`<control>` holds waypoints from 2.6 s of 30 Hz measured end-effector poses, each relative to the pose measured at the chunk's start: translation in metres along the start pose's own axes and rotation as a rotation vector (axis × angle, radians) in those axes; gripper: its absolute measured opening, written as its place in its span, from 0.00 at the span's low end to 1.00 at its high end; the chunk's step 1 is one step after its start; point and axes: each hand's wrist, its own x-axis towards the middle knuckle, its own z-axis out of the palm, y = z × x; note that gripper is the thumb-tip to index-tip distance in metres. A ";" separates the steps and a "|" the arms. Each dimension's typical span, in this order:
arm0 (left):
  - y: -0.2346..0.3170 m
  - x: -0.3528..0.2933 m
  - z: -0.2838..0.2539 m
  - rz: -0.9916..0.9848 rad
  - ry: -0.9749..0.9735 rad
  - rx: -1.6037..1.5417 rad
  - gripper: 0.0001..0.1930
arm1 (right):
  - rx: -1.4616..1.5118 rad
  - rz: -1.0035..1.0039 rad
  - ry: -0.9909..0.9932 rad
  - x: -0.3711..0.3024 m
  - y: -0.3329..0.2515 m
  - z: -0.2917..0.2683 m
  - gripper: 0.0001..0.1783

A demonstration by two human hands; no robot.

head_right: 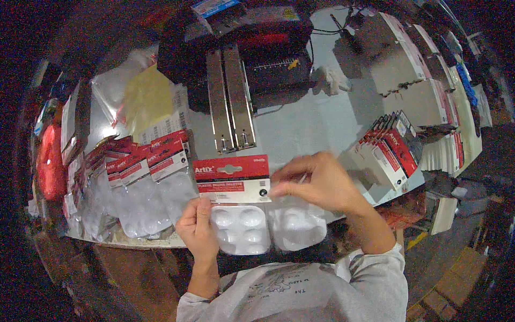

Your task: The person repeatedly picks white plastic mixing palettes from a cardboard box, places them into clear plastic sleeves, and seals each sleeve with a red Artix label. The sealed units are stacked on the table and later placed into a larger cardboard box.

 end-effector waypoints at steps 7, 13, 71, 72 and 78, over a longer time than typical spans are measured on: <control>-0.012 -0.002 0.001 -0.073 -0.038 -0.028 0.13 | 0.486 0.235 -0.177 -0.015 0.014 0.009 0.12; -0.025 0.016 0.015 -0.036 -0.045 0.054 0.14 | 0.676 0.266 -0.048 0.006 0.027 0.025 0.10; 0.005 -0.006 -0.003 -0.251 -0.295 -0.377 0.10 | -0.693 0.065 0.664 -0.082 0.085 -0.134 0.53; 0.006 -0.007 -0.002 -0.257 -0.301 -0.373 0.10 | -0.682 0.069 0.673 -0.081 0.085 -0.135 0.51; 0.017 -0.016 -0.002 -0.237 -0.336 -0.415 0.10 | -0.680 0.057 0.690 -0.077 0.079 -0.141 0.46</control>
